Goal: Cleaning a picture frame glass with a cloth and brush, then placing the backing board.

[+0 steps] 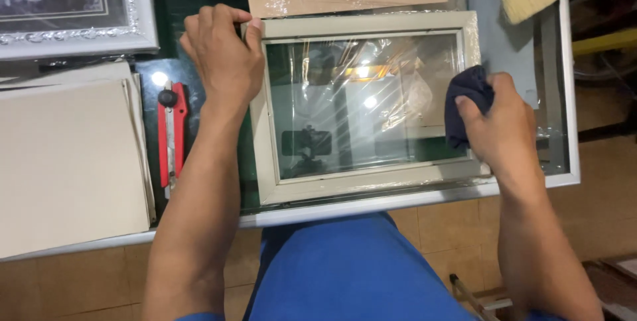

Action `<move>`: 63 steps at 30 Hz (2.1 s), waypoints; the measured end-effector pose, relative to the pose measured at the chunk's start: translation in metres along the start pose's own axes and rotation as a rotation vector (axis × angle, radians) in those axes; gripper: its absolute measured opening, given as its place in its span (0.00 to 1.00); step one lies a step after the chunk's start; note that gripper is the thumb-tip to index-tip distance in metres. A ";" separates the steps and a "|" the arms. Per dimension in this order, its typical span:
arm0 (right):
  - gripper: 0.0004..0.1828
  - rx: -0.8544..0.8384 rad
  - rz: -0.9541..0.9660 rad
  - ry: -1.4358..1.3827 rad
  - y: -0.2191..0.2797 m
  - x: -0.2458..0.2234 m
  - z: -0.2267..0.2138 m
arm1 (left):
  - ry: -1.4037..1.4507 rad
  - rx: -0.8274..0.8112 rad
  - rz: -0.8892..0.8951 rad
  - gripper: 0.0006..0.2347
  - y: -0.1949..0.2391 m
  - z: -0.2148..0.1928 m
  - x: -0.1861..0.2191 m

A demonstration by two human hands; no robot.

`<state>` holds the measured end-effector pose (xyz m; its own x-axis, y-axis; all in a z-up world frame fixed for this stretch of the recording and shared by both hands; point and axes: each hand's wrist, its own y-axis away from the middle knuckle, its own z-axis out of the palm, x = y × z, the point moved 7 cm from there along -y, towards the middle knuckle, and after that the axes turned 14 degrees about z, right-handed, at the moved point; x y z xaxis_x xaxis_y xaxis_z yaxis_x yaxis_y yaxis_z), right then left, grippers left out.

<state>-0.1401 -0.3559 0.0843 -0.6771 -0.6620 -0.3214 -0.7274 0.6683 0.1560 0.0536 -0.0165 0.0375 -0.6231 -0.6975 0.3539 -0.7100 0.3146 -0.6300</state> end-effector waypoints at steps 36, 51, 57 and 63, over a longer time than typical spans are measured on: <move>0.31 -0.405 -0.059 -0.088 0.078 -0.102 0.059 | -0.016 0.030 0.047 0.04 0.002 0.001 -0.004; 0.25 -0.488 -0.513 -0.167 0.138 -0.188 0.092 | -0.010 0.018 0.043 0.04 0.000 0.001 -0.001; 0.35 -0.525 0.080 -0.034 0.078 -0.098 0.042 | -0.027 -0.007 0.051 0.04 0.002 0.005 -0.004; 0.26 -0.197 0.087 0.020 0.043 -0.016 -0.008 | -0.032 0.001 0.047 0.04 0.001 0.002 -0.001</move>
<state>-0.1613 -0.3187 0.1035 -0.7393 -0.6124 -0.2801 -0.6722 0.6457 0.3623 0.0545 -0.0167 0.0346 -0.6448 -0.7020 0.3022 -0.6802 0.3468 -0.6458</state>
